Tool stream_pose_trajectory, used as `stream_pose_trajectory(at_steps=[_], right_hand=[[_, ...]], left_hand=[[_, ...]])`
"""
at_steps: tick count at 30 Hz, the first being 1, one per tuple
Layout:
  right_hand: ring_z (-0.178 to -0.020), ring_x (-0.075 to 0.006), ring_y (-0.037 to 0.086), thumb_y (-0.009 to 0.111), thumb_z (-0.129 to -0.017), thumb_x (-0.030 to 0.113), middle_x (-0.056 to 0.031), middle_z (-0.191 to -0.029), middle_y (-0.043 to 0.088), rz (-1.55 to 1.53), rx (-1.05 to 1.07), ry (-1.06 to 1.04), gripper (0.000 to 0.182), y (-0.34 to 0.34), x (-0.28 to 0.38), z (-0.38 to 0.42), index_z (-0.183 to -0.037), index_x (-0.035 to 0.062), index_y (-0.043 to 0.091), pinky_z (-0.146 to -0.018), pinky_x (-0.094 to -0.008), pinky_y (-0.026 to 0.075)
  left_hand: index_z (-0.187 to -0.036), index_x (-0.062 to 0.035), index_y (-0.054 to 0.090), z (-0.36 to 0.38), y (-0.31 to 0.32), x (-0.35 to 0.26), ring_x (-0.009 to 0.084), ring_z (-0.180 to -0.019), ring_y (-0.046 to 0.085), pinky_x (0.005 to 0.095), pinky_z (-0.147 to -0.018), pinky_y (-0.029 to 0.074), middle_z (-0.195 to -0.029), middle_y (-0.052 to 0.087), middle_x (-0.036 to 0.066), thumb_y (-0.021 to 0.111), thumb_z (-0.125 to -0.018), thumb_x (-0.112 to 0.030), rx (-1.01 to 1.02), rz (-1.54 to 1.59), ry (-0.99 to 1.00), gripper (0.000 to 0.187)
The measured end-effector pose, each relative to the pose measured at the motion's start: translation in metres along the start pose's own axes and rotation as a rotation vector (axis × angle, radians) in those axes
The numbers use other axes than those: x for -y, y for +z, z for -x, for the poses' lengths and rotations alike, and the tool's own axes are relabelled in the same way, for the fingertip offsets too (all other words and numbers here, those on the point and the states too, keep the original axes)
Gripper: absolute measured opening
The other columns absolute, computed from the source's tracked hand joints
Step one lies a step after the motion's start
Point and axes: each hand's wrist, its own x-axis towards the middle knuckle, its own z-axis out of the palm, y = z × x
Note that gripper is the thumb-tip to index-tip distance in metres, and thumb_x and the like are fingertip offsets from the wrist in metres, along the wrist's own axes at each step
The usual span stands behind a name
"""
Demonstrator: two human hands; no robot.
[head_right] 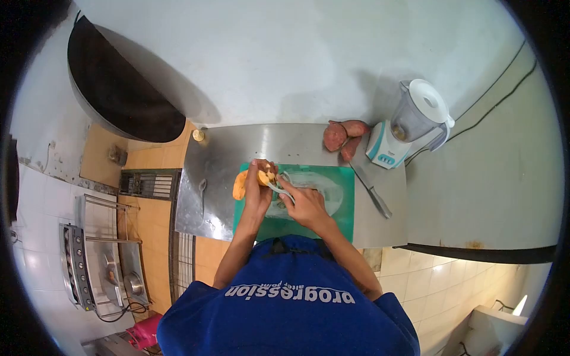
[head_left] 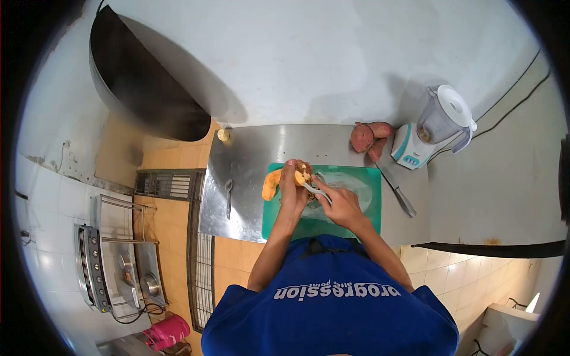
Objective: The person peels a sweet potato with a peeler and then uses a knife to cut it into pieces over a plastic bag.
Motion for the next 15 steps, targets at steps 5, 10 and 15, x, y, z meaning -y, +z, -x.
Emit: stream_pose_trajectory(at_steps=[5, 10, 15], right_hand=[[-0.088, -0.0420, 0.071, 0.056, -0.101, 0.039, -0.0230, -0.094, 0.073, 0.207, 0.175, 0.102, 0.050, 0.032, -0.050, 0.035, -0.150, 0.0325, 0.052, -0.079, -0.0538, 0.055], [-0.088, -0.0415, 0.071, 0.057, -0.100, 0.037, -0.0219, -0.094, 0.073, 0.049, 0.067, 0.144, 0.050, -0.002, -0.027, 0.018, -0.150, 0.0342, 0.052, -0.079, -0.0539, 0.055], [-0.082, -0.0426, 0.070, 0.058, -0.100, 0.037, -0.0195, -0.086, 0.073, 0.025, -0.022, -0.003, 0.053, -0.014, 0.002, -0.005, -0.152, 0.0358, 0.049, -0.078, -0.0543, 0.055]], left_hand=[[-0.112, -0.0068, 0.057, -0.022, 0.000, -0.037, 0.0234, -0.108, 0.063, 0.0403, -0.098, 0.055, -0.108, 0.062, 0.008, 0.062, -0.105, -0.032, 0.070, 0.113, 0.208, 0.026], [-0.113, -0.0069, 0.057, -0.013, -0.007, -0.022, 0.0223, -0.108, 0.063, 0.0423, -0.106, 0.052, -0.110, 0.061, 0.008, 0.064, -0.104, -0.027, 0.067, 0.127, 0.135, 0.023], [-0.107, -0.0085, 0.059, -0.002, -0.013, -0.003, 0.0151, -0.096, 0.060, 0.0364, -0.092, 0.052, -0.102, 0.062, 0.003, 0.061, -0.105, -0.026, 0.195, -0.092, 0.023, 0.018]])
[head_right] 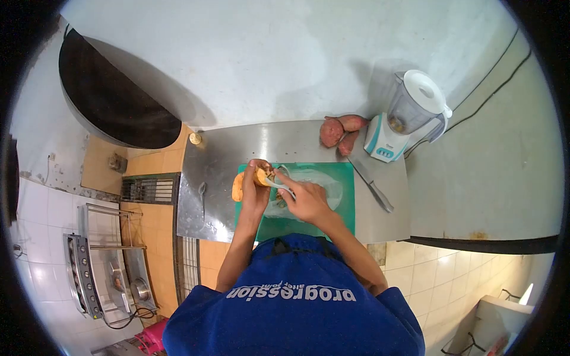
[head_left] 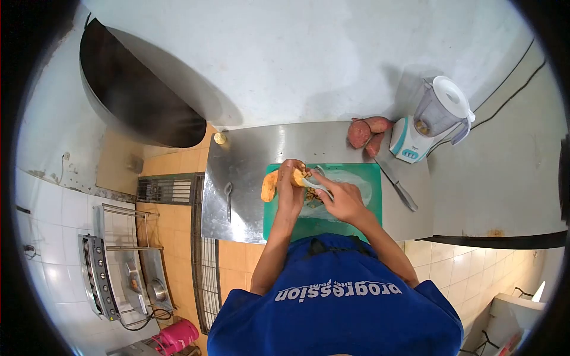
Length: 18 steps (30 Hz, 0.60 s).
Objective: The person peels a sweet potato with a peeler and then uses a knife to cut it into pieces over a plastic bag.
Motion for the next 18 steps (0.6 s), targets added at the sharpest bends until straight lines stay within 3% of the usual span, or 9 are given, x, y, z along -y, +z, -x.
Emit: stream_pose_trajectory(at_steps=[2, 5, 12, 15, 18], right_hand=[[-0.080, -0.0432, 0.069, 0.057, -0.100, 0.037, -0.0194, -0.084, 0.072, 0.016, 0.006, -0.058, 0.054, 0.004, 0.002, -0.007, -0.153, 0.0367, 0.047, -0.077, -0.0552, 0.054], [-0.088, -0.0432, 0.068, 0.058, -0.100, 0.032, -0.0198, -0.099, 0.074, 0.037, 0.094, 0.017, 0.053, -0.007, 0.018, -0.008, -0.152, 0.0300, 0.050, -0.077, -0.0530, 0.054], [-0.087, -0.0444, 0.068, 0.058, -0.100, 0.033, -0.0205, -0.095, 0.073, 0.018, 0.015, -0.035, 0.053, 0.014, 0.001, -0.002, -0.152, 0.0304, 0.050, -0.078, -0.0544, 0.054], [-0.085, -0.0444, 0.069, 0.059, -0.100, 0.035, -0.0209, -0.093, 0.073, 0.032, -0.017, -0.042, 0.054, 0.016, -0.003, 0.004, -0.152, 0.0307, 0.050, -0.078, -0.0545, 0.055], [-0.083, -0.0439, 0.069, 0.060, -0.099, 0.037, -0.0213, -0.091, 0.073, 0.082, 0.064, -0.009, 0.053, 0.030, -0.021, 0.025, -0.151, 0.0308, 0.052, -0.077, -0.0547, 0.054]], left_hand=[[-0.101, -0.0063, 0.060, 0.003, 0.011, -0.003, 0.0159, -0.093, 0.059, 0.0332, -0.089, 0.050, -0.098, 0.062, 0.004, 0.051, -0.109, -0.034, -0.013, -0.069, -0.039, 0.030], [-0.102, -0.0069, 0.061, 0.002, 0.015, -0.005, 0.0166, -0.094, 0.061, 0.0337, -0.089, 0.051, -0.098, 0.063, 0.005, 0.051, -0.108, -0.033, -0.005, -0.052, 0.010, 0.028], [-0.107, -0.0075, 0.060, 0.004, 0.001, 0.004, 0.0157, -0.097, 0.060, 0.0341, -0.086, 0.050, -0.103, 0.062, 0.004, 0.055, -0.107, -0.029, -0.077, 0.060, -0.086, 0.023], [-0.109, -0.0060, 0.061, -0.003, -0.005, 0.006, 0.0187, -0.100, 0.061, 0.0362, -0.090, 0.052, -0.104, 0.063, 0.006, 0.055, -0.107, -0.029, -0.069, 0.153, -0.116, 0.024], [-0.110, -0.0050, 0.061, -0.025, -0.012, -0.012, 0.0218, -0.102, 0.062, 0.0395, -0.097, 0.054, -0.105, 0.063, 0.007, 0.056, -0.107, -0.029, -0.122, 0.373, 0.003, 0.025]])
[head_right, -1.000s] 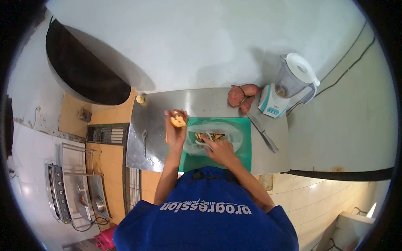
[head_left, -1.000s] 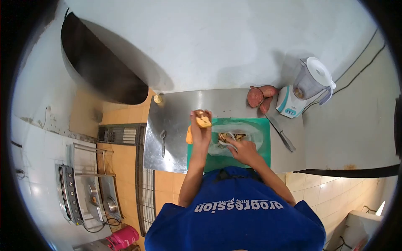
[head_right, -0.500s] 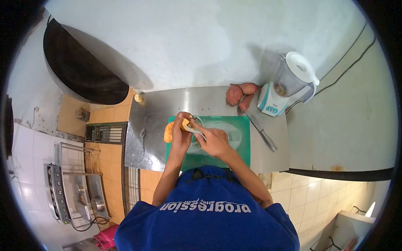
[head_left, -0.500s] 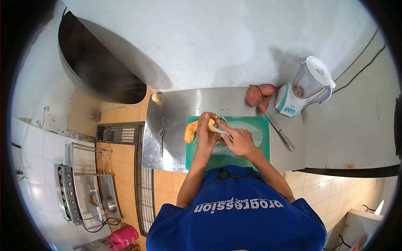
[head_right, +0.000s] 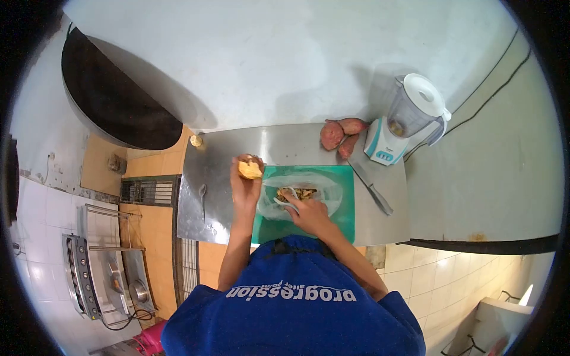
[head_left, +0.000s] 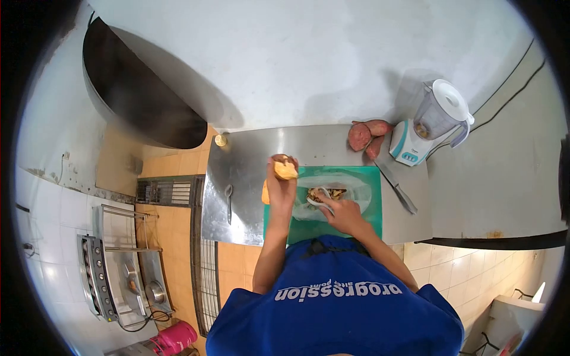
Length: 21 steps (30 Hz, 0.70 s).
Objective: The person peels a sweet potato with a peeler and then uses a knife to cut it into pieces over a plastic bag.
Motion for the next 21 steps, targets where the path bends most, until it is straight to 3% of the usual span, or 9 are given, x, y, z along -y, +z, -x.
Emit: stream_pose_trajectory(at_steps=[3, 6, 8, 9, 11, 15, 21], right_hand=[[-0.082, -0.0413, 0.070, 0.059, -0.099, 0.040, -0.0184, -0.089, 0.073, 0.079, 0.178, 0.144, 0.053, 0.006, -0.017, 0.009, -0.151, 0.0329, 0.051, -0.078, -0.0531, 0.055], [-0.082, -0.0415, 0.070, 0.059, -0.099, 0.040, -0.0182, -0.085, 0.072, 0.004, 0.060, 0.148, 0.054, -0.006, -0.017, 0.000, -0.152, 0.0304, 0.051, -0.078, -0.0528, 0.055], [-0.065, -0.0396, 0.064, 0.060, -0.100, 0.034, -0.0185, -0.068, 0.065, -0.150, -0.128, 0.033, 0.050, -0.026, -0.002, -0.012, -0.149, 0.0274, 0.055, -0.066, -0.0479, 0.051], [-0.065, -0.0396, 0.064, 0.060, -0.100, 0.034, -0.0185, -0.068, 0.065, -0.148, -0.128, 0.031, 0.050, -0.039, 0.008, -0.019, -0.149, 0.0274, 0.055, -0.066, -0.0479, 0.051], [-0.084, -0.0440, 0.069, 0.056, -0.101, 0.040, -0.0204, -0.082, 0.071, -0.189, 0.041, 0.152, 0.052, -0.057, 0.028, -0.029, -0.151, 0.0273, 0.052, -0.078, -0.0526, 0.054], [-0.084, -0.0437, 0.069, 0.056, -0.101, 0.038, -0.0213, -0.082, 0.071, -0.142, 0.027, 0.105, 0.050, -0.050, 0.034, -0.039, -0.150, 0.0254, 0.054, -0.078, -0.0524, 0.053], [-0.084, -0.0466, 0.067, 0.056, -0.101, 0.035, -0.0229, -0.084, 0.070, -0.293, 0.009, 0.086, 0.050, -0.028, 0.026, -0.031, -0.149, 0.0227, 0.054, -0.080, -0.0525, 0.053]], left_hand=[[-0.112, -0.0042, 0.061, 0.003, 0.018, -0.016, 0.0232, -0.107, 0.063, 0.0413, -0.106, 0.052, -0.108, 0.063, 0.008, 0.059, -0.106, -0.031, 0.014, -0.108, 0.120, 0.027], [-0.110, -0.0034, 0.062, 0.014, 0.017, -0.005, 0.0268, -0.112, 0.062, 0.0429, -0.109, 0.049, -0.110, 0.064, 0.009, 0.058, -0.106, -0.031, -0.029, -0.173, 0.054, 0.028], [-0.111, -0.0034, 0.061, 0.018, 0.005, 0.006, 0.0282, -0.118, 0.060, 0.0431, -0.110, 0.049, -0.113, 0.063, 0.010, 0.059, -0.106, -0.031, 0.083, -0.149, 0.010, 0.028], [-0.112, -0.0046, 0.061, 0.021, 0.004, 0.012, 0.0275, -0.119, 0.061, 0.0419, -0.109, 0.049, -0.113, 0.062, 0.009, 0.059, -0.105, -0.030, 0.085, -0.193, -0.025, 0.026], [-0.113, -0.0065, 0.060, 0.023, 0.004, 0.018, 0.0277, -0.124, 0.059, 0.0410, -0.108, 0.048, -0.116, 0.060, 0.008, 0.059, -0.105, -0.028, 0.046, -0.246, -0.081, 0.024], [-0.116, -0.0073, 0.059, 0.024, 0.015, 0.021, 0.0275, -0.129, 0.056, 0.0408, -0.108, 0.047, -0.119, 0.059, 0.008, 0.060, -0.104, -0.029, 0.073, -0.211, -0.075, 0.025], [-0.119, -0.0094, 0.058, 0.027, 0.008, 0.022, 0.0265, -0.130, 0.055, 0.0445, -0.111, 0.045, -0.124, 0.060, 0.009, 0.058, -0.104, -0.032, -0.042, -0.117, -0.072, 0.027]])
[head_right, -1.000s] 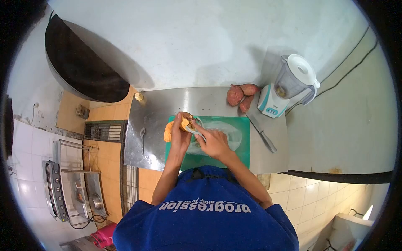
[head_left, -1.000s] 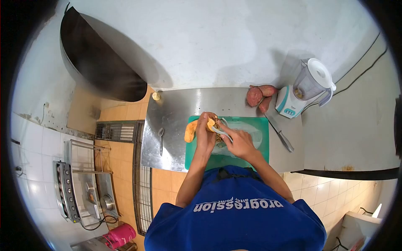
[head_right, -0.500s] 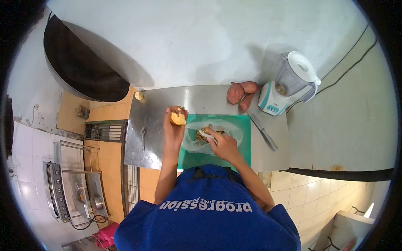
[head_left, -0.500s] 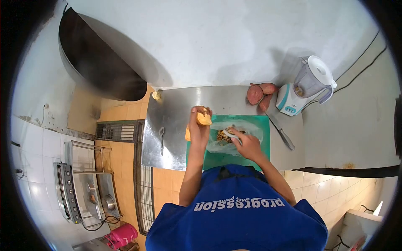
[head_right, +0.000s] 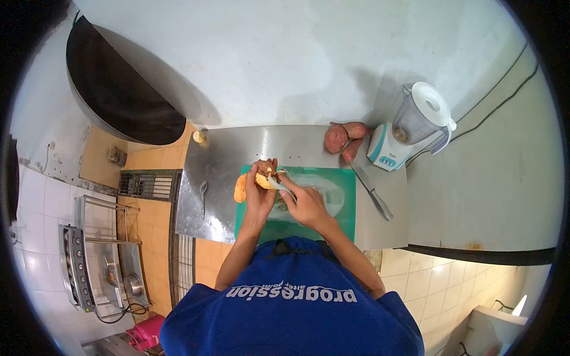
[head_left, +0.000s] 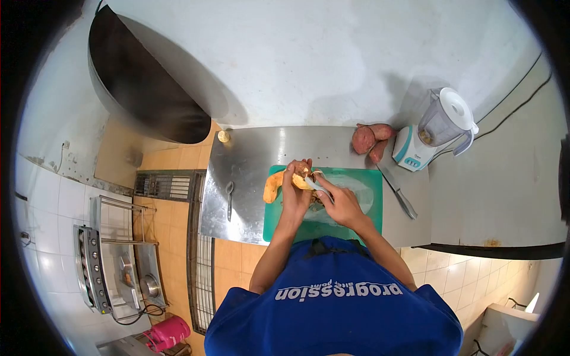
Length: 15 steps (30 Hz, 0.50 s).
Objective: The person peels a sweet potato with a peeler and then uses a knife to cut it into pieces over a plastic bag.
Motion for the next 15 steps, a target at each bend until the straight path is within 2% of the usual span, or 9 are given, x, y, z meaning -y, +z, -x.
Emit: stream_pose_trajectory(at_steps=[3, 5, 6, 8, 9, 10, 12, 14, 15], right_hand=[[-0.086, -0.0466, 0.068, 0.057, -0.101, 0.035, -0.0233, -0.086, 0.071, -0.064, -0.055, -0.050, 0.049, 0.013, -0.015, 0.007, -0.149, 0.0217, 0.055, -0.080, -0.0522, 0.053], [-0.085, -0.0458, 0.068, 0.058, -0.101, 0.035, -0.0232, -0.086, 0.071, -0.017, -0.110, -0.197, 0.049, 0.022, -0.033, 0.015, -0.147, 0.0218, 0.056, -0.081, -0.0517, 0.053], [-0.085, -0.0458, 0.068, 0.058, -0.101, 0.035, -0.0232, -0.086, 0.071, -0.019, -0.118, -0.196, 0.049, 0.020, -0.035, 0.020, -0.147, 0.0218, 0.056, -0.081, -0.0517, 0.053], [-0.083, -0.0447, 0.068, 0.058, -0.101, 0.036, -0.0232, -0.086, 0.071, 0.118, 0.095, 0.081, 0.049, 0.016, -0.038, 0.033, -0.147, 0.0217, 0.057, -0.080, -0.0510, 0.054], [-0.083, -0.0447, 0.068, 0.058, -0.101, 0.036, -0.0232, -0.086, 0.071, 0.117, 0.101, 0.081, 0.049, 0.013, -0.037, 0.034, -0.147, 0.0217, 0.057, -0.080, -0.0510, 0.054], [-0.082, -0.0428, 0.068, 0.058, -0.101, 0.034, -0.0220, -0.086, 0.071, 0.109, 0.074, 0.108, 0.047, 0.009, -0.035, 0.034, -0.146, 0.0202, 0.058, -0.078, -0.0489, 0.053], [-0.082, -0.0409, 0.068, 0.059, -0.101, 0.033, -0.0207, -0.087, 0.071, 0.102, 0.052, 0.137, 0.046, 0.005, -0.034, 0.028, -0.145, 0.0187, 0.059, -0.077, -0.0469, 0.053], [-0.077, -0.0402, 0.067, 0.059, -0.101, 0.033, -0.0191, -0.077, 0.068, -0.012, -0.145, -0.061, 0.047, 0.002, -0.034, 0.016, -0.146, 0.0194, 0.058, -0.074, -0.0467, 0.052], [-0.077, -0.0402, 0.067, 0.059, -0.101, 0.033, -0.0191, -0.077, 0.068, -0.011, -0.148, -0.061, 0.047, -0.005, -0.025, 0.011, -0.146, 0.0194, 0.058, -0.074, -0.0467, 0.052]], left_hand=[[-0.117, -0.0103, 0.059, -0.007, -0.010, 0.004, 0.0260, -0.129, 0.056, 0.0497, -0.111, 0.044, -0.125, 0.061, 0.008, 0.058, -0.103, -0.034, 0.040, 0.114, -0.038, 0.028], [-0.117, -0.0120, 0.059, -0.016, -0.013, -0.006, 0.0251, -0.128, 0.056, 0.0529, -0.114, 0.040, -0.125, 0.062, 0.007, 0.058, -0.102, -0.036, 0.076, 0.196, 0.020, 0.028], [-0.117, -0.0139, 0.060, -0.020, -0.008, -0.014, 0.0238, -0.125, 0.057, 0.0547, -0.117, 0.036, -0.125, 0.063, 0.005, 0.058, -0.101, -0.036, 0.087, 0.238, 0.028, 0.028], [-0.115, -0.0127, 0.060, -0.021, -0.001, -0.025, 0.0251, -0.121, 0.058, 0.0554, -0.116, 0.038, -0.124, 0.064, 0.007, 0.059, -0.100, -0.035, 0.092, 0.263, 0.041, 0.027], [-0.113, -0.0116, 0.061, -0.019, 0.000, -0.030, 0.0263, -0.117, 0.060, 0.0562, -0.114, 0.040, -0.123, 0.064, 0.009, 0.060, -0.099, -0.034, 0.096, 0.294, 0.062, 0.027], [-0.112, -0.0126, 0.062, -0.016, -0.001, -0.032, 0.0252, -0.111, 0.061, 0.0527, -0.109, 0.044, -0.122, 0.065, 0.007, 0.059, -0.097, -0.035, 0.070, 0.269, 0.054, 0.027], [-0.112, -0.0125, 0.062, -0.019, -0.024, -0.026, 0.0245, -0.111, 0.061, 0.0511, -0.106, 0.045, -0.120, 0.065, 0.008, 0.058, -0.096, -0.035, 0.114, 0.248, -0.004, 0.028], [-0.111, -0.0123, 0.061, -0.022, -0.041, -0.019, 0.0237, -0.111, 0.061, 0.0495, -0.103, 0.046, -0.119, 0.065, 0.008, 0.057, -0.096, -0.035, 0.168, 0.224, -0.068, 0.028], [-0.112, -0.0122, 0.062, -0.023, -0.046, -0.015, 0.0236, -0.110, 0.061, 0.0480, -0.101, 0.046, -0.118, 0.065, 0.008, 0.055, -0.096, -0.035, 0.157, 0.209, -0.125, 0.028]])
